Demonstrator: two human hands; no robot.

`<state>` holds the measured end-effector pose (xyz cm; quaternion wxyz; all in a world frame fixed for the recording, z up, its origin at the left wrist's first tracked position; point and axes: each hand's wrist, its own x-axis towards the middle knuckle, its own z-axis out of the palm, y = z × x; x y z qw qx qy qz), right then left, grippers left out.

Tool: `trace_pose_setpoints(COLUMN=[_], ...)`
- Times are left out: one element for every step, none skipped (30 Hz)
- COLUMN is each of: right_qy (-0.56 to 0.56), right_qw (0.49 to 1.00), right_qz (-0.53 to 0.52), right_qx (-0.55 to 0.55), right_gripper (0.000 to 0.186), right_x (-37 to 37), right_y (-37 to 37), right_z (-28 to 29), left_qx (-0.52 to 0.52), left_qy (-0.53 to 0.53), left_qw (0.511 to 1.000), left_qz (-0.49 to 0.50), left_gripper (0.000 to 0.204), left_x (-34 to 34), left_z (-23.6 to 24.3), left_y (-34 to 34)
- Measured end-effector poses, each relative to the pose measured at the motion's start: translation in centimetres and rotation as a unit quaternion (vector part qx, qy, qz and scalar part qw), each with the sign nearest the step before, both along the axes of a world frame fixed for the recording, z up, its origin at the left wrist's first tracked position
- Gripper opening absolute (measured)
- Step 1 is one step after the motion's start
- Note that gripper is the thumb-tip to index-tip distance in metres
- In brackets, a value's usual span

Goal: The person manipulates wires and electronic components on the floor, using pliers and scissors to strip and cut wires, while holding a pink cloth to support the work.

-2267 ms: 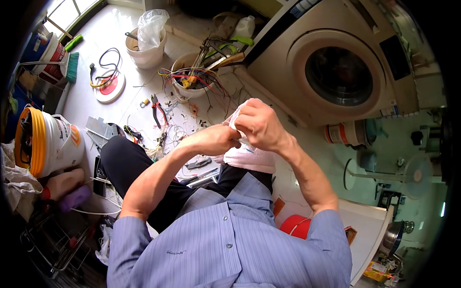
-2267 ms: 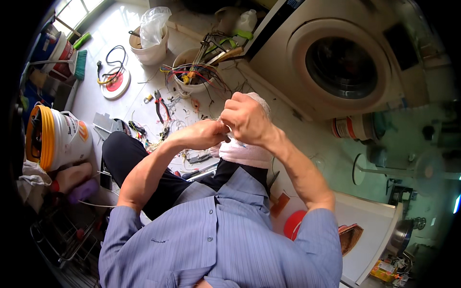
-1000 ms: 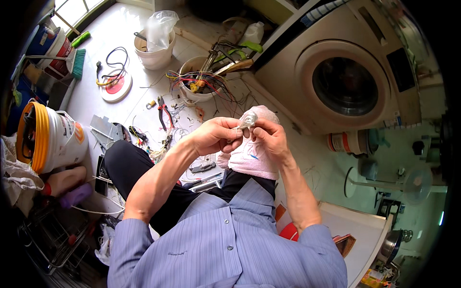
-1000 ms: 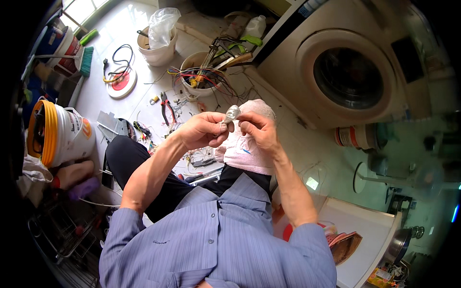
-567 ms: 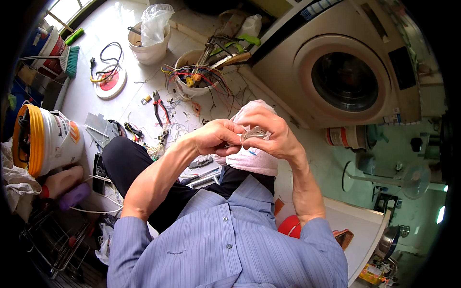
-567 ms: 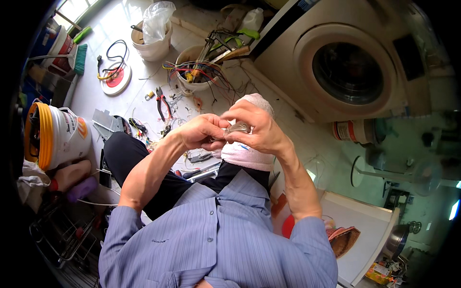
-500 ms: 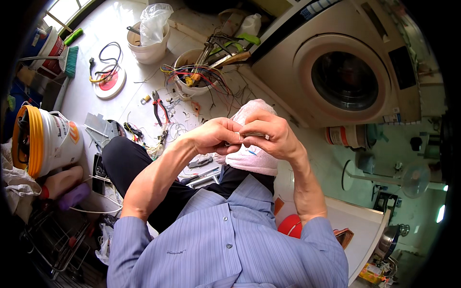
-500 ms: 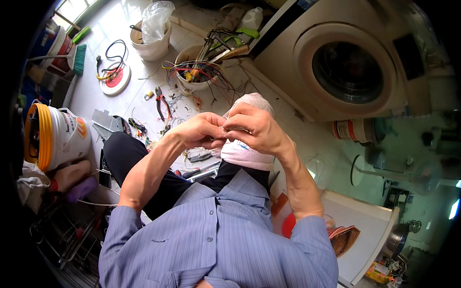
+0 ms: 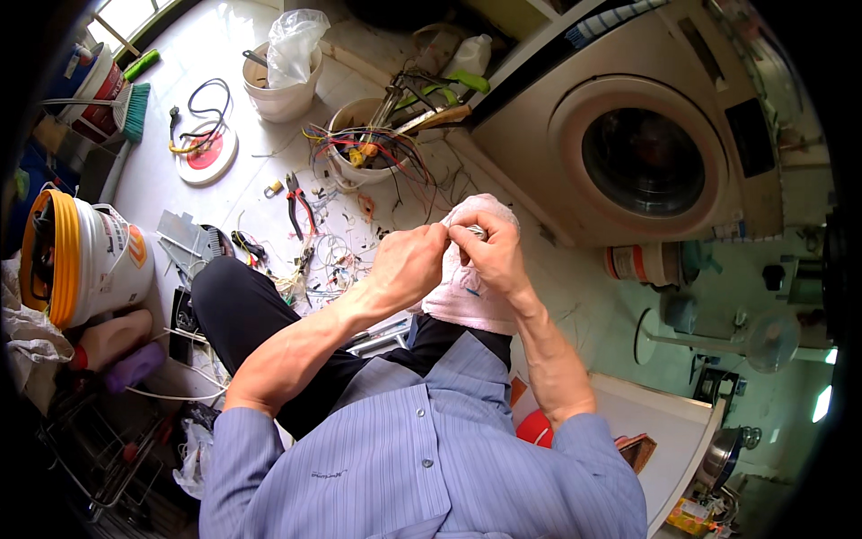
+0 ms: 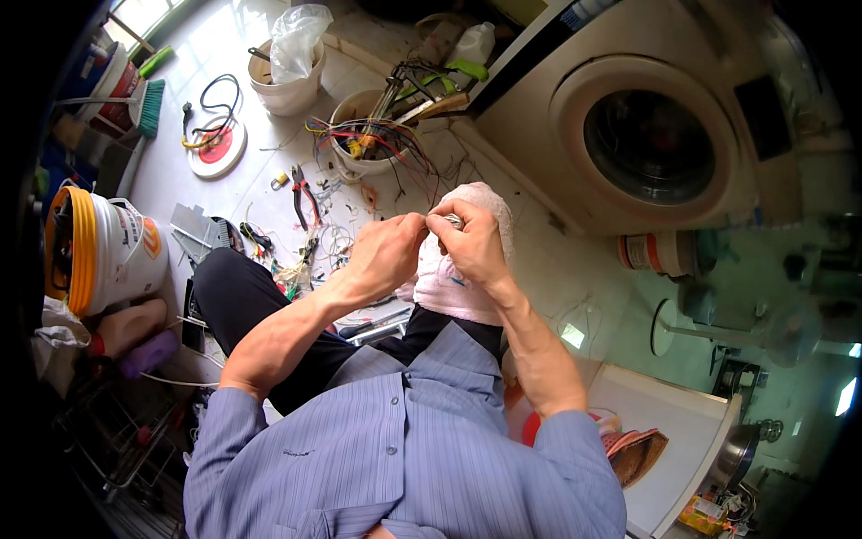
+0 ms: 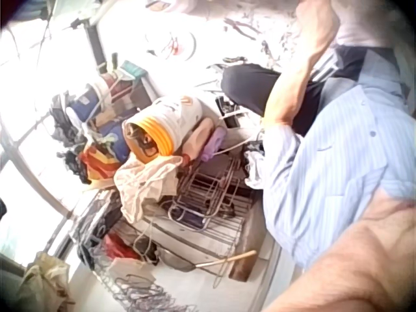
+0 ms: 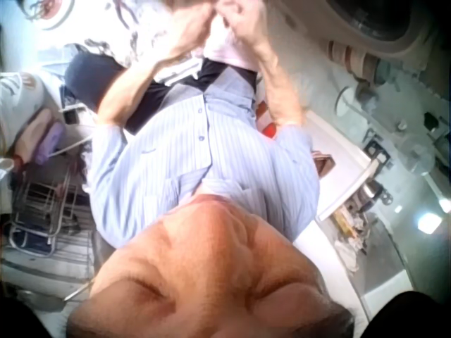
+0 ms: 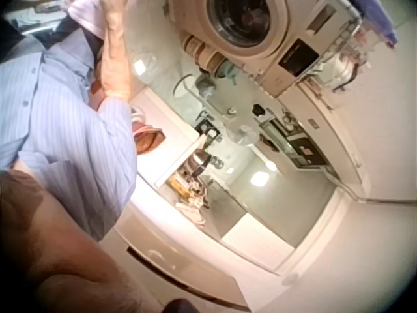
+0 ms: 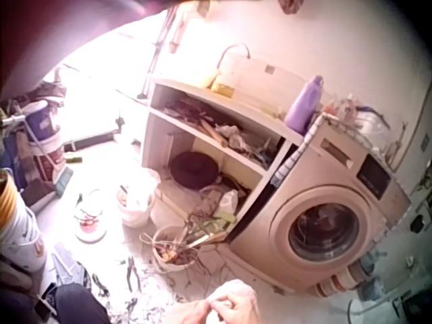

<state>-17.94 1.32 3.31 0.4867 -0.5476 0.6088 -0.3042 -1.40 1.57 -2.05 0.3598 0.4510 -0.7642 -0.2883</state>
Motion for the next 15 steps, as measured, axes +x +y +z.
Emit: trace_pose_setpoints(right_qy=[0.020,0.025,0.029,0.034,0.033,0.083,0.133,0.183,0.185,0.203,0.220,0.236,0.240,0.240,0.239], right_qw=[1.000,0.999,0.996,0.992,0.979,0.959,0.931,0.895,0.865,0.843,0.818,0.792,0.795,0.799,0.802], right_qz=[0.018,0.033,0.047,0.060,0.086,0.114,0.142,0.167,0.209,0.249,0.288,0.327,0.344,0.352,0.361], right_qx=[0.007,-0.031,-0.067,-0.103,-0.180,-0.246,-0.309,-0.371,-0.417,-0.433,-0.447,-0.459,-0.438,-0.425,-0.412], right_gripper=[0.017,0.021,0.025,0.029,0.044,0.047,0.050,0.053,0.055,0.054,0.054,0.053,0.053,0.048,0.044], right_x=[-0.3,-0.7,-1.0,-1.4,-1.8,-1.8,-1.6,-1.7,-1.7,-1.6,-1.4,-1.1,-1.1,-1.3,-1.4], right_y=[0.1,0.2,0.4,0.5,0.4,0.4,0.4,0.4,0.3,0.2,0.1,0.2,0.4,0.4,0.5], right_z=[-0.3,-0.2,0.1,0.5,1.3,2.7,4.5,5.4,5.7,6.2,7.0,7.6,7.4,7.3,7.1], left_qx=[0.000,0.120,0.240,0.355,0.441,0.485,0.526,0.562,0.584,0.593,0.601,0.609,0.614,0.609,0.604], left_qy=[0.000,0.047,0.091,0.135,0.171,0.222,0.272,0.320,0.354,0.358,0.361,0.366,0.359,0.363,0.368], left_qw=[1.000,0.991,0.963,0.916,0.868,0.827,0.779,0.725,0.686,0.671,0.655,0.637,0.632,0.633,0.634], left_qz=[0.001,-0.041,-0.083,-0.126,-0.150,-0.179,-0.209,-0.237,-0.249,-0.266,-0.283,-0.299,-0.307,-0.312,-0.314], left_gripper=[0.024,0.024,0.024,0.024,0.023,0.022,0.021,0.020,0.018,0.017,0.016,0.016,0.015,0.015,0.015], left_x=[0.1,0.3,0.8,1.3,1.8,2.2,2.5,2.6,2.5,2.4,2.5,2.5,2.7,2.6,2.6], left_z=[-0.2,-0.5,0.5,1.7,3.1,2.9,2.5,2.2,2.1,2.1,2.1,2.1,2.4,2.4,2.4], left_y=[-0.1,-0.4,-1.1,-1.7,-2.0,-2.2,-2.5,-2.6,-2.4,-2.4,-2.5,-2.5,-2.5,-2.5,-2.4])
